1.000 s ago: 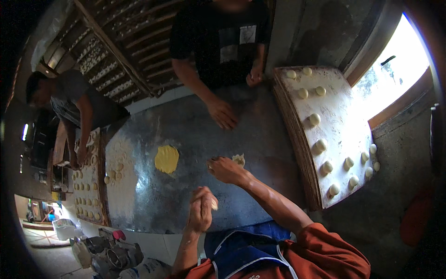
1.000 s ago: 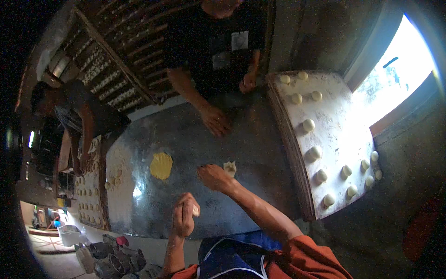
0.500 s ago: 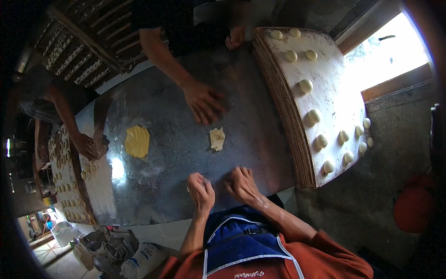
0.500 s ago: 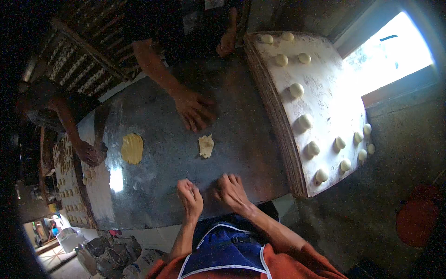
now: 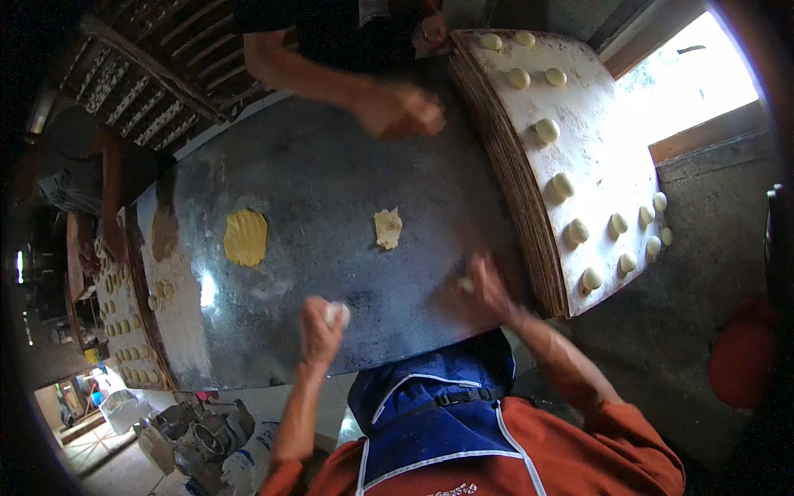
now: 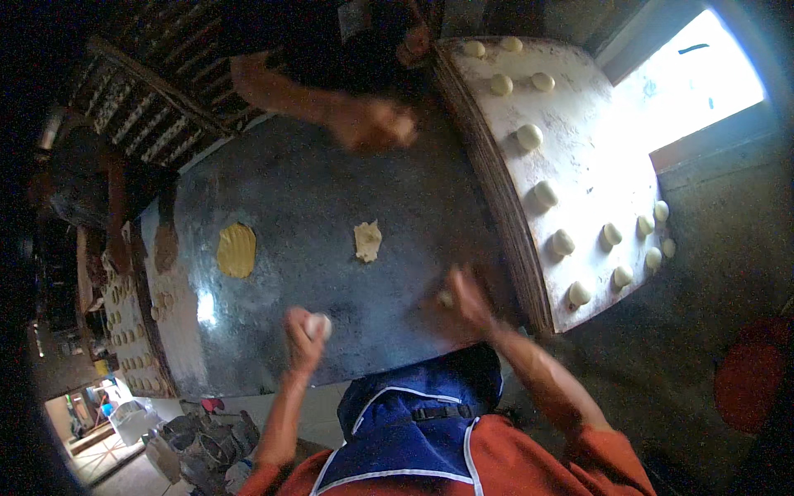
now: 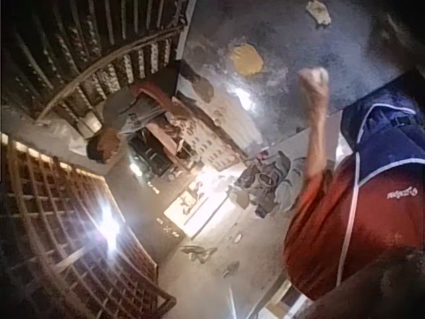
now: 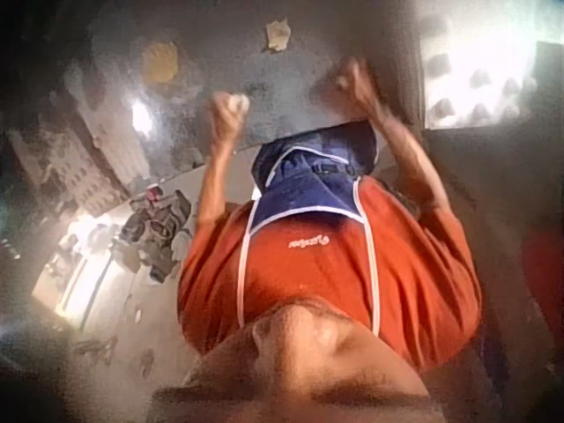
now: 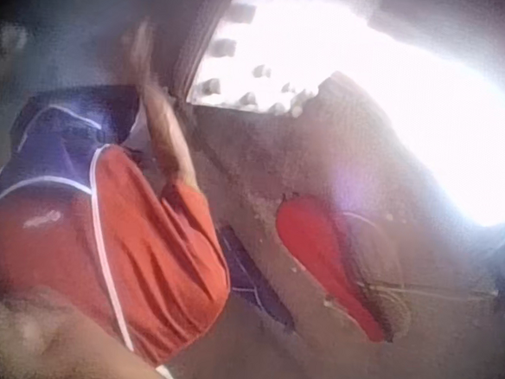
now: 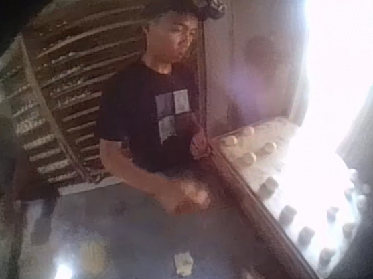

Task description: The person shapes dough into small balls and places them on a wooden board. They also form some dough into ring shapes and place them on the board. The person works alongside another individual who is also shaping dough.

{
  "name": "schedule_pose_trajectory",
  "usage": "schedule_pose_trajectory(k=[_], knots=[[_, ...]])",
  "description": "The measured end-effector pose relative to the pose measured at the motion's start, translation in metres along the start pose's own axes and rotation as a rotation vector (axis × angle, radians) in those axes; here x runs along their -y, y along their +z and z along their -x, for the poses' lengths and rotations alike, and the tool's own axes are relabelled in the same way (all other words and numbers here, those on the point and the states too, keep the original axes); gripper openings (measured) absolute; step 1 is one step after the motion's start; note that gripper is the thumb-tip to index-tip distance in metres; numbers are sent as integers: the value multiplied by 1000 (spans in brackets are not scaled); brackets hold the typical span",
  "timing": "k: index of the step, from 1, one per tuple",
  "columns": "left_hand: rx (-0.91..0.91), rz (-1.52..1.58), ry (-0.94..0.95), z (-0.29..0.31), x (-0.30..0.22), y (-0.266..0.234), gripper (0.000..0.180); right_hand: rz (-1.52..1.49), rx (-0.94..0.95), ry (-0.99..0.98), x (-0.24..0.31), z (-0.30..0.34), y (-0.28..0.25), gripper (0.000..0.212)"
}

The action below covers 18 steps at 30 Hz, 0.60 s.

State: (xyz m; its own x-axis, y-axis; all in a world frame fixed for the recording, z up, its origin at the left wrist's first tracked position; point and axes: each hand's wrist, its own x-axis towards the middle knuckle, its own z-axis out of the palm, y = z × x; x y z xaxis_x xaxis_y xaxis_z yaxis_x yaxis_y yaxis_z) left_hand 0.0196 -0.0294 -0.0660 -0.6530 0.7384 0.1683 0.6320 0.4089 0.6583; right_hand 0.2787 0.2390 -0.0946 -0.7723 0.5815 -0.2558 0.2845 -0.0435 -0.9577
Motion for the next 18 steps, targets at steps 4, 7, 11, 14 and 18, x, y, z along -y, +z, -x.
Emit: schedule_pose_trajectory(k=[4, 7, 11, 14, 18], knots=[[-194, 49, -216, -40, -59, 48, 31, 892, -213, -367, 48, -52, 50, 49], [-61, -7, 216, 36, -32, 41, 32, 526, 156, -165, 21, 0, 27, 46], [-102, -80, -101, -19, -9, -2, 27, 474, 38, -46, 16, -48, -5, 44], [-248, 29, -155, -18, -40, 45, 25, 873, -261, -541, 30, -53, 46, 49], [-126, 32, 91, 27, -9, 10, 27, 685, 121, -329, 13, -4, -11, 50]])
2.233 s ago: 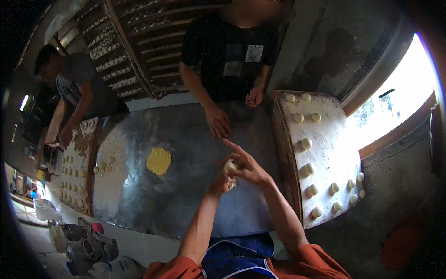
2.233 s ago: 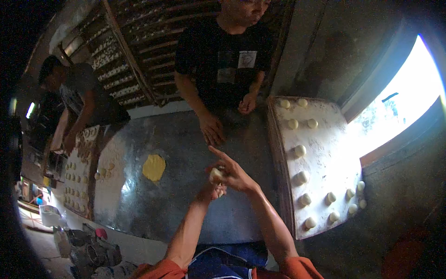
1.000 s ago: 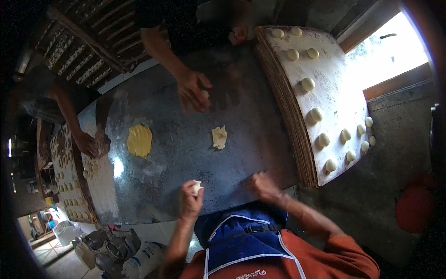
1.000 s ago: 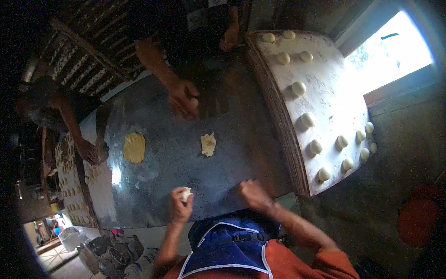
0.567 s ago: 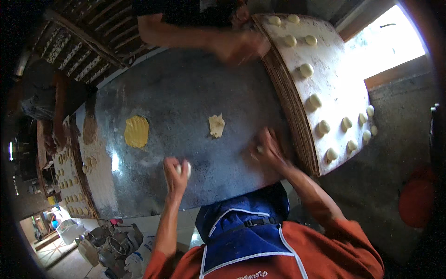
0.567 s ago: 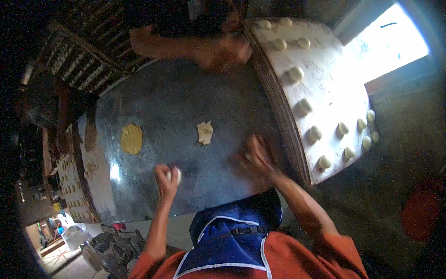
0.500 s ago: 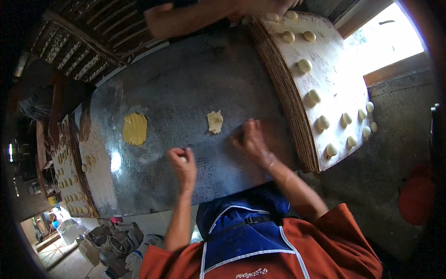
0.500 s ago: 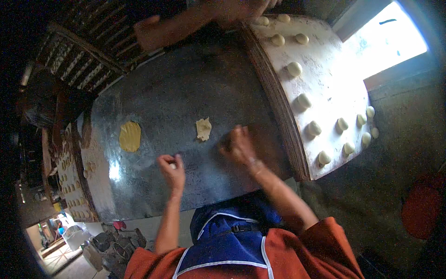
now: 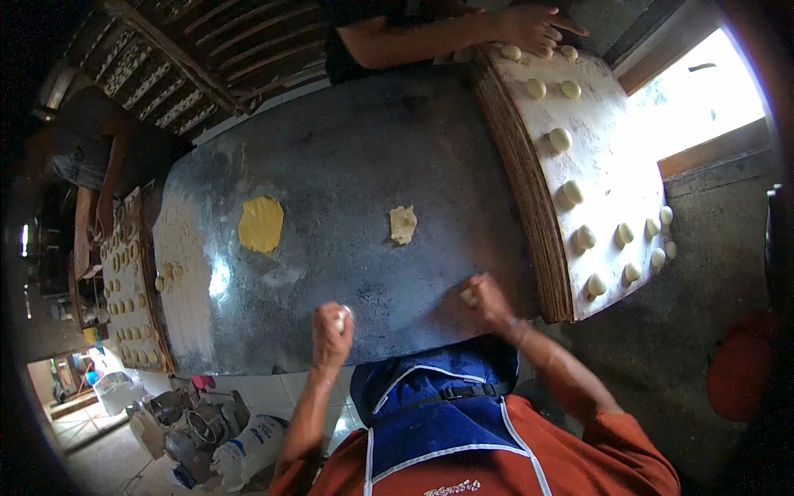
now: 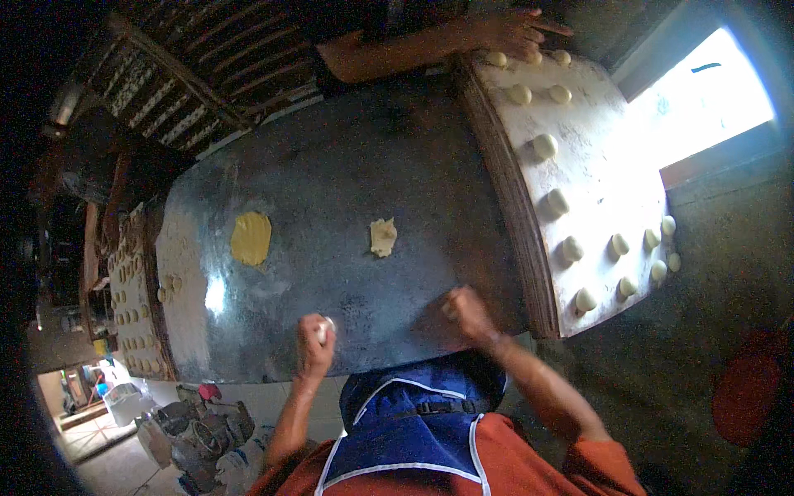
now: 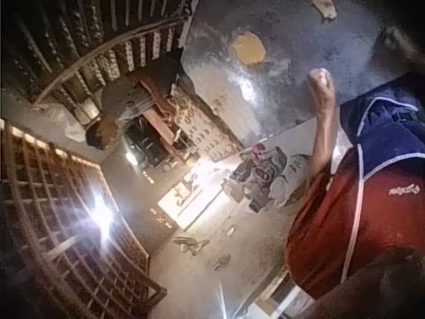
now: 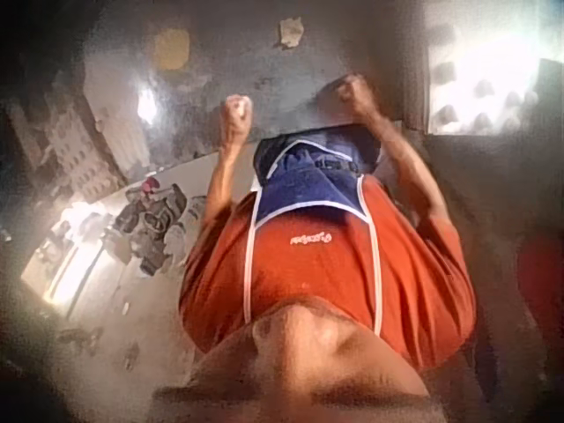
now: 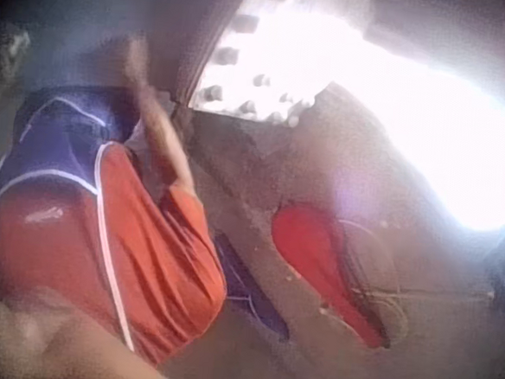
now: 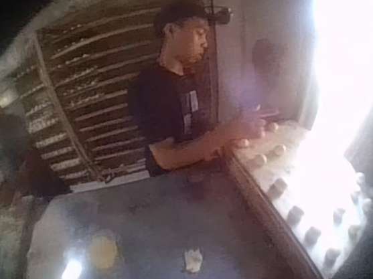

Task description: The person shapes dough into small balls and places them on a wooden board. They also form some dough into ring shapes and place them on the board. The person works alongside another individual who is also shaping dough.

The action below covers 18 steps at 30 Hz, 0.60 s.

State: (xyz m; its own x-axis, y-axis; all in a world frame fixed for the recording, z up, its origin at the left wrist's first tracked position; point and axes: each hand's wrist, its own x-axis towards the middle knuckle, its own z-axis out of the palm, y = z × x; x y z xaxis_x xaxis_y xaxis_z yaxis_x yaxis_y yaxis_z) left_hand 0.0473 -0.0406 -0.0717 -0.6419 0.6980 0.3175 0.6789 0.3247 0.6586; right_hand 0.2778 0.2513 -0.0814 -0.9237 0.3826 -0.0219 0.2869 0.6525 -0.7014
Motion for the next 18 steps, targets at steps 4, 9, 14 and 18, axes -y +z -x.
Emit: schedule_pose_trajectory(k=[4, 9, 14, 18], knots=[[6, -57, -132, -10, -8, -15, 27, 311, -317, 38, 11, -19, -19, 37], [68, -58, -164, -15, -36, -40, 32, -426, 150, 417, 86, -20, -34, 32], [135, 1023, -675, -43, -88, -47, 21, -831, 161, 132, 152, -62, -12, 39], [214, 1050, -527, -53, -104, -47, 17, -672, 250, 20, 170, -73, -25, 42]])
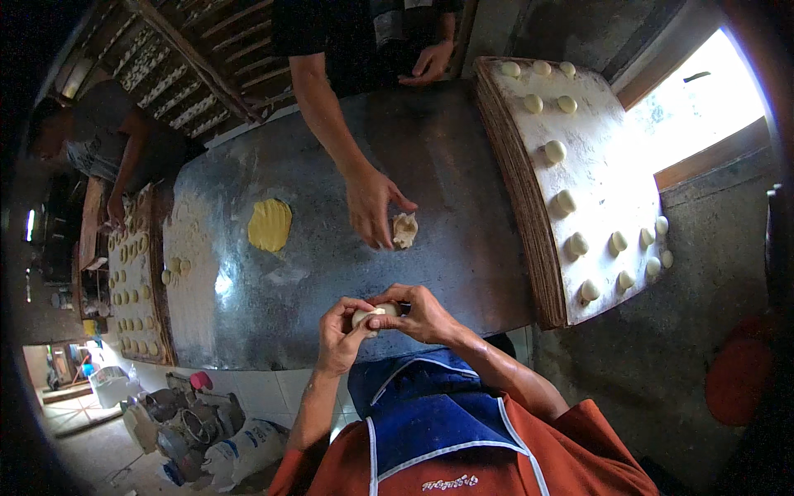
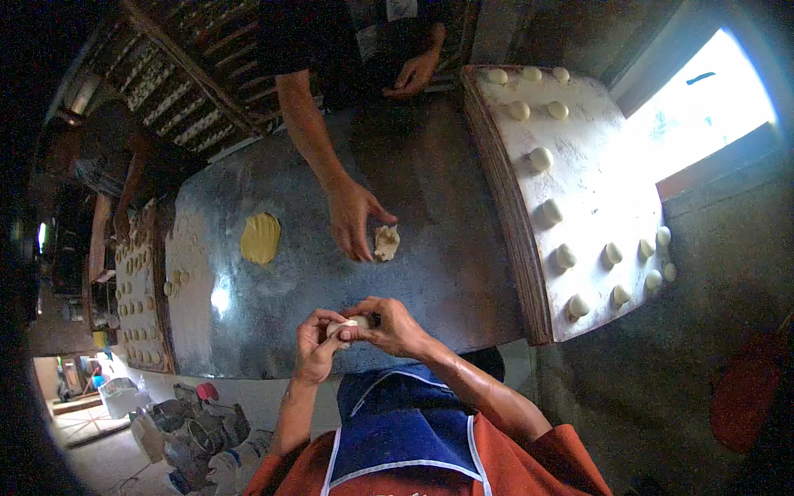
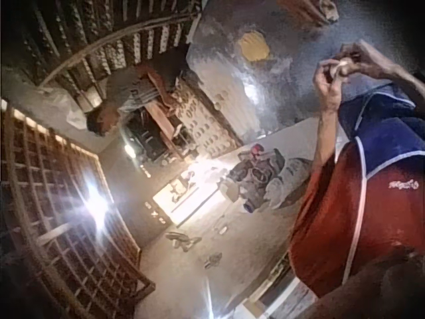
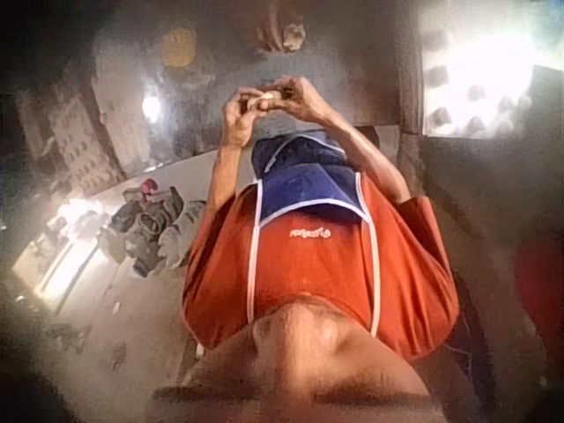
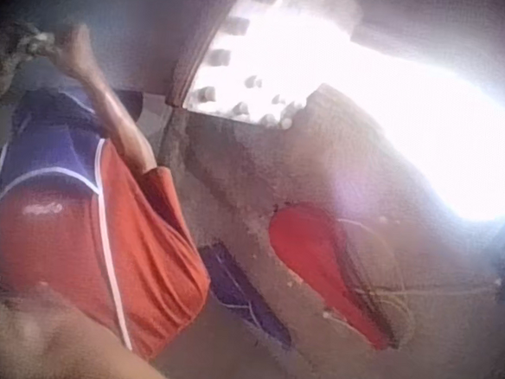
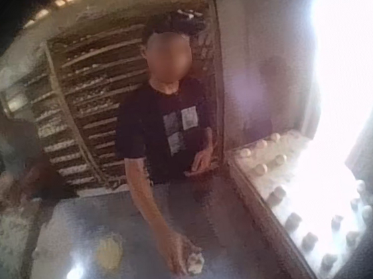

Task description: The person shapes dough into small balls and places them on a wooden board. They also form some dough into ring shapes and place them on the board. The person works alongside another individual who is also shaping dough.

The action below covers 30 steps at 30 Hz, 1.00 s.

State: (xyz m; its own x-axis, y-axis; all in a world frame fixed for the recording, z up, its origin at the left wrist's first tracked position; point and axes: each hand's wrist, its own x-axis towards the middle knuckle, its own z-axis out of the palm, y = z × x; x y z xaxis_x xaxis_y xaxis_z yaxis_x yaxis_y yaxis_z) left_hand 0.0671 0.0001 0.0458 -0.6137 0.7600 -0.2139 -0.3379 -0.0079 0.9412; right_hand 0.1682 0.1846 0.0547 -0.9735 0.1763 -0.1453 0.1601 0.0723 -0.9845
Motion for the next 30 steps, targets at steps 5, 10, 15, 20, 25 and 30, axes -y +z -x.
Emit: schedule_pose_trajectory(k=[5, 10, 15, 20, 25, 30], knots=[[267, -95, 59, -8, 4, -20, 15, -8, 211, 180, 18, 16, -20, 28], [-69, -590, 48, -17, 10, -36, 18, -384, 266, -109, -10, 66, -57, 23], [-219, -1251, 388, -17, 64, -81, 29, 1092, -145, 145, -113, 88, -81, 38], [-471, -1011, 406, -61, 112, -11, 29, 1041, -534, -67, -123, 17, -27, 60], [-201, -1199, 395, -32, 93, -72, 22, 822, -260, 15, -153, 62, -98, 50], [-441, -963, 422, -55, 106, -33, 27, 851, -575, -200, -146, 20, -43, 39]])
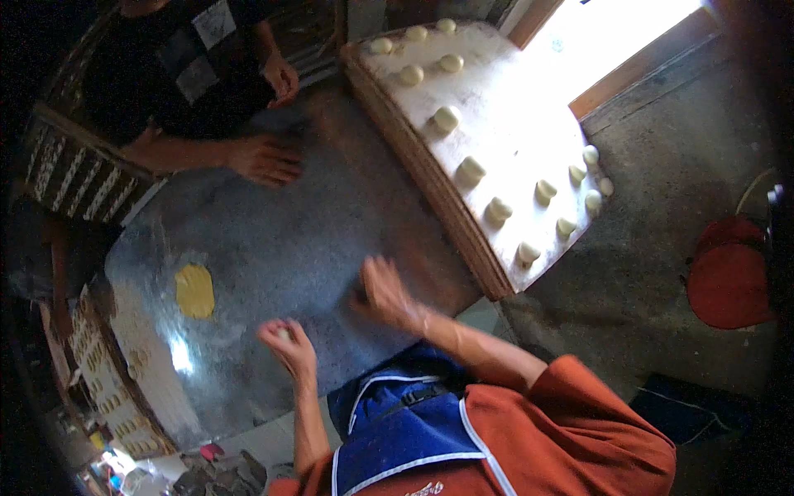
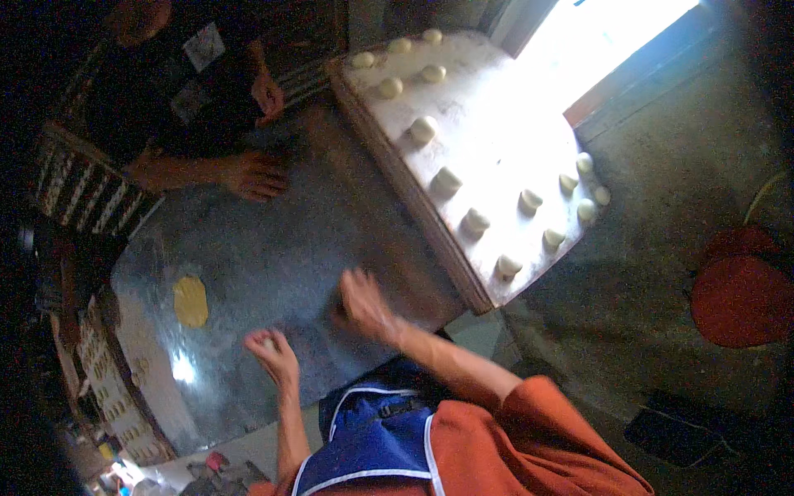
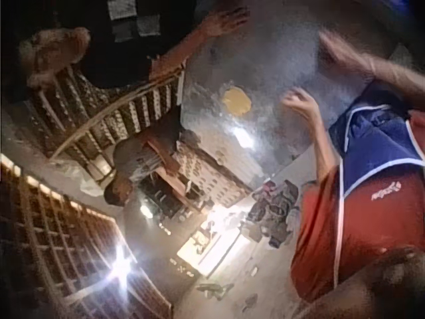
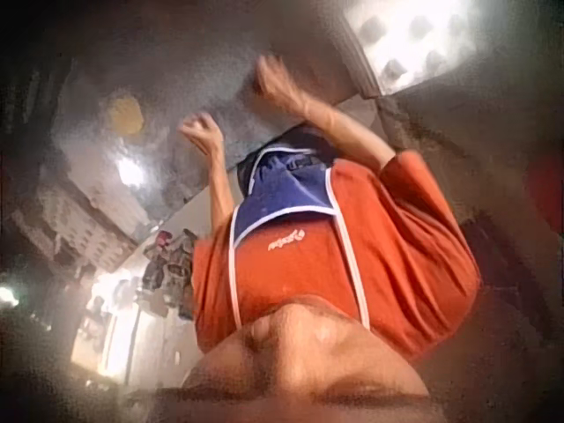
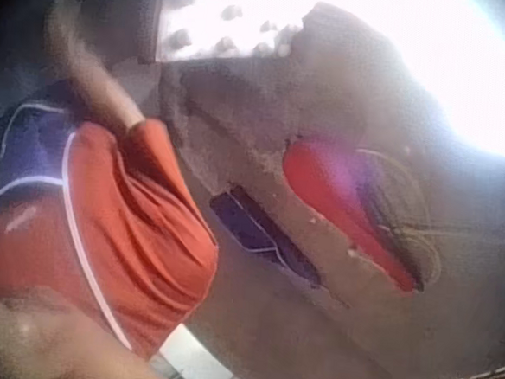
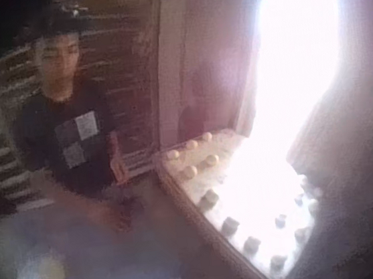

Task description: The person shapes dough into small balls and places them on a wooden board. They also form some dough into ring shapes and place them on the board. The person works alongside another individual who is also shaping dough.

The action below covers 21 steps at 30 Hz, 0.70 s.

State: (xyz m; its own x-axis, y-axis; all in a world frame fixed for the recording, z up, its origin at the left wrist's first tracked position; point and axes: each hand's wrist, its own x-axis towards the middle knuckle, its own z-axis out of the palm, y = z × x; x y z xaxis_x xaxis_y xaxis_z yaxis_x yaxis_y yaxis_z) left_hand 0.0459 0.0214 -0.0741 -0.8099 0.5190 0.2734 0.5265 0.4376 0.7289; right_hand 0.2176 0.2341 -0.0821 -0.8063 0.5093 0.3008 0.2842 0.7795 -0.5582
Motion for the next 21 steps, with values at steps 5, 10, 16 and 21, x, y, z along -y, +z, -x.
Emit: schedule_pose_trajectory(k=[5, 10, 16, 21], knots=[[139, -90, 140, 6, 44, -47, 24, 108, -2, -137, -70, 49, -26, 60], [33, 7, -34, 19, 20, -8, 23, -57, 255, 38, 15, 11, -21, 28], [-17, -113, -108, -10, 38, -33, 21, 148, 245, 90, -70, 25, 3, 42], [125, -210, 332, 52, 33, -53, 19, -6, 649, 261, -39, 42, -26, 48]])
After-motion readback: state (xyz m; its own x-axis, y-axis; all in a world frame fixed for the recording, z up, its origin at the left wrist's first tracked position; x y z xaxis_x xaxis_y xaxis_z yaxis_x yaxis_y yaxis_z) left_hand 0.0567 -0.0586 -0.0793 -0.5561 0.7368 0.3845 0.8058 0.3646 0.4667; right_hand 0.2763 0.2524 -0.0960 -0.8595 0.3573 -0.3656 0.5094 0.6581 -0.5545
